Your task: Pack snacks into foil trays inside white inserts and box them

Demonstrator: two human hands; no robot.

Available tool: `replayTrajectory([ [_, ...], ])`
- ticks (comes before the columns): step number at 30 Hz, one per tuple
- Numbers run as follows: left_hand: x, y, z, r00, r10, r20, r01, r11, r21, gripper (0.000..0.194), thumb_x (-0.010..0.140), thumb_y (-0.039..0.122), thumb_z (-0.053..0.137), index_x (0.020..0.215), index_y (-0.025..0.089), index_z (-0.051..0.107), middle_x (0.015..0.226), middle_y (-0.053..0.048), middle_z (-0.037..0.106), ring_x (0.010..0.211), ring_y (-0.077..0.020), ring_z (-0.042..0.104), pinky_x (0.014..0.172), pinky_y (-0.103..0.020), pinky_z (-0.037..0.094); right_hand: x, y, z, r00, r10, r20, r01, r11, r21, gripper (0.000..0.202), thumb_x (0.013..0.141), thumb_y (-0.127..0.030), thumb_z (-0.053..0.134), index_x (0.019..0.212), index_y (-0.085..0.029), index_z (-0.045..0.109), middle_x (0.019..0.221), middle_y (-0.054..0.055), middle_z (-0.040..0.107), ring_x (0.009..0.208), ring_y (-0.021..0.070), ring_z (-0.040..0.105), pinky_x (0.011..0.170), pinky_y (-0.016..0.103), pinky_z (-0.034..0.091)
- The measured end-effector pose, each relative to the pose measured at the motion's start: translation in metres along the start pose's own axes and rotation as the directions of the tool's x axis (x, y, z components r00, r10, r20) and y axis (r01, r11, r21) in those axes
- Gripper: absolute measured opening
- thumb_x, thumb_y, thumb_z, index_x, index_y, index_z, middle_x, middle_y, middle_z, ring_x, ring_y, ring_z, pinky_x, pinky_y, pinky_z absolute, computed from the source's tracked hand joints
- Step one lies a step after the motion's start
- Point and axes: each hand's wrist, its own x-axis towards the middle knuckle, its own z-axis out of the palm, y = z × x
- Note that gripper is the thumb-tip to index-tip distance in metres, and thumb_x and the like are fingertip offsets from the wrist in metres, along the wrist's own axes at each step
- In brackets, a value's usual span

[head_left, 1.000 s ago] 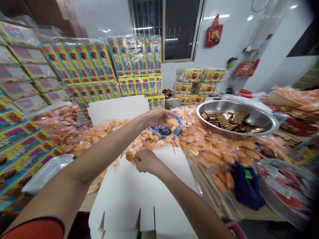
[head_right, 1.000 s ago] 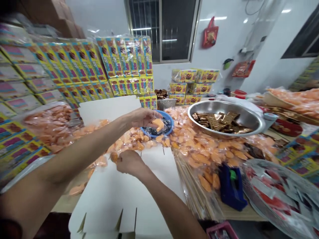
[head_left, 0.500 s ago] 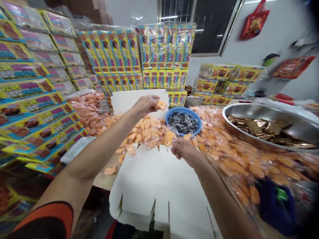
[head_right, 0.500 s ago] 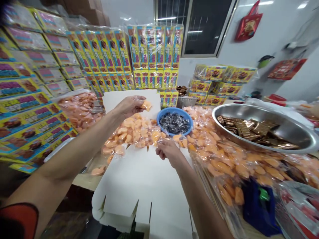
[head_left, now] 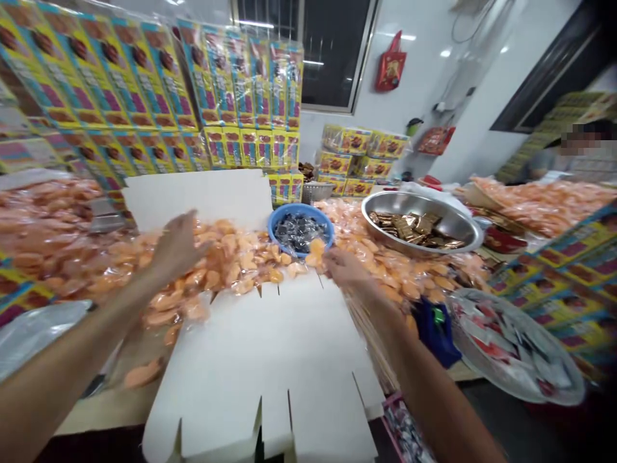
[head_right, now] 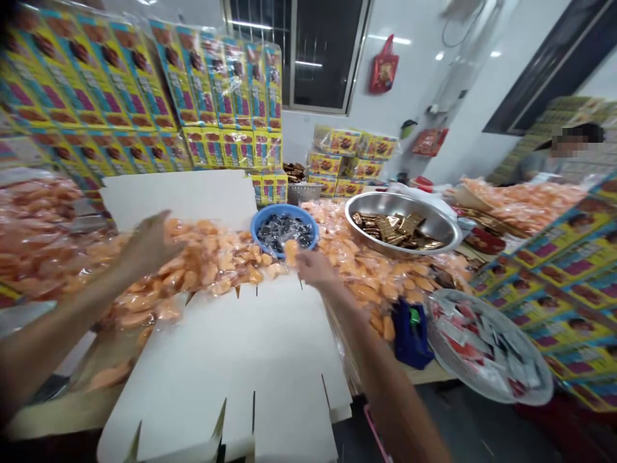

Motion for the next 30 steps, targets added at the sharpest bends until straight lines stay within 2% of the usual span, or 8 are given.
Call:
replayTrajectory([
  [3,-0.028,0.052,0.029,0.945,0.319,0.076,-0.320,0.947,0.013,0.042,0.097,0.044,0.048,0.130,0.023,0.064,0.150,-0.012,0.053,0.144,-0.0336,0.042,0.118,-0.049,0.036,0.011,0.021,-0.063,0.991,-0.004,-0.135,-0.033,0.961,-0.273,0.017,0.083,-0.012,0.048,0.083,-0.016,0.064,0.075,0.006,0.062,0.078,0.0203,0.058,0.070,0.029,0.039],
  [6,-0.042,0.076,0.060,0.842,0.512,0.172,-0.525,0.851,0.035,0.035,0.096,0.032,0.050,0.124,0.030,0.071,0.156,-0.009,0.050,0.146,-0.0332,0.042,0.120,-0.052,0.031,0.007,0.038,-0.110,0.982,-0.024,-0.188,-0.068,0.881,-0.468,0.031,0.078,-0.009,0.055,0.106,-0.013,0.069,0.097,0.014,0.066,0.096,0.0265,0.058,0.083,0.034,0.041],
  [9,-0.037,0.072,0.079,0.883,0.423,0.201,-0.456,0.875,0.163,0.040,0.095,0.019,0.045,0.123,0.029,0.072,0.152,-0.010,0.055,0.142,-0.0342,0.047,0.114,-0.053,0.036,-0.005,0.062,-0.131,0.947,-0.076,-0.313,-0.155,0.746,-0.648,0.048,0.086,-0.015,0.052,0.134,-0.010,0.059,0.128,0.025,0.058,0.119,0.0376,0.050,0.096,0.047,0.038],
  [12,-0.025,0.077,0.077,0.952,0.260,0.161,-0.297,0.910,0.289,0.033,0.093,0.020,0.047,0.110,0.022,0.075,0.139,-0.016,0.063,0.133,-0.0403,0.052,0.107,-0.056,0.040,-0.009,0.096,-0.135,0.936,-0.148,-0.320,-0.193,0.544,-0.817,0.050,0.093,-0.017,0.045,0.141,-0.014,0.055,0.137,0.024,0.054,0.125,0.0399,0.046,0.099,0.056,0.035],
  [17,-0.018,0.159,0.049,0.959,0.257,0.118,-0.277,0.938,0.206,0.026,0.091,0.019,0.048,0.104,0.015,0.071,0.112,-0.019,0.068,0.111,-0.0373,0.062,0.090,-0.049,0.048,0.022,0.147,-0.145,0.899,-0.246,-0.362,-0.185,0.537,-0.823,0.032,0.096,-0.019,0.045,0.111,-0.014,0.073,0.130,0.022,0.059,0.132,0.0369,0.039,0.106,0.058,0.025],
  [21,-0.011,0.254,0.053,0.796,0.585,0.158,-0.575,0.811,-0.108,0.026,0.099,0.020,0.043,0.107,0.014,0.066,0.113,-0.016,0.068,0.109,-0.0303,0.062,0.094,-0.044,0.048,0.060,0.161,-0.162,0.906,-0.321,-0.277,-0.073,0.525,-0.848,0.031,0.098,-0.021,0.046,0.100,-0.013,0.076,0.130,0.019,0.059,0.137,0.0348,0.032,0.113,0.057,0.013],
  [25,0.005,0.327,0.092,0.618,0.761,0.197,-0.717,0.649,-0.254,0.030,0.095,0.011,0.046,0.119,0.014,0.063,0.124,-0.015,0.065,0.114,-0.0278,0.062,0.096,-0.041,0.048,0.073,0.157,-0.175,0.936,-0.300,-0.182,0.001,0.519,-0.854,0.032,0.099,-0.024,0.047,0.109,-0.014,0.076,0.131,0.017,0.060,0.131,0.0333,0.038,0.112,0.055,0.017],
  [30,0.026,0.361,0.131,0.592,0.778,0.211,-0.686,0.624,-0.374,0.030,0.090,0.009,0.053,0.117,0.015,0.063,0.123,-0.015,0.067,0.118,-0.0282,0.061,0.097,-0.039,0.048,0.034,0.147,-0.165,0.933,-0.333,-0.133,0.122,0.645,-0.755,0.045,0.098,-0.021,0.042,0.138,-0.013,0.061,0.133,0.020,0.058,0.117,0.0292,0.052,0.100,0.043,0.036],
])
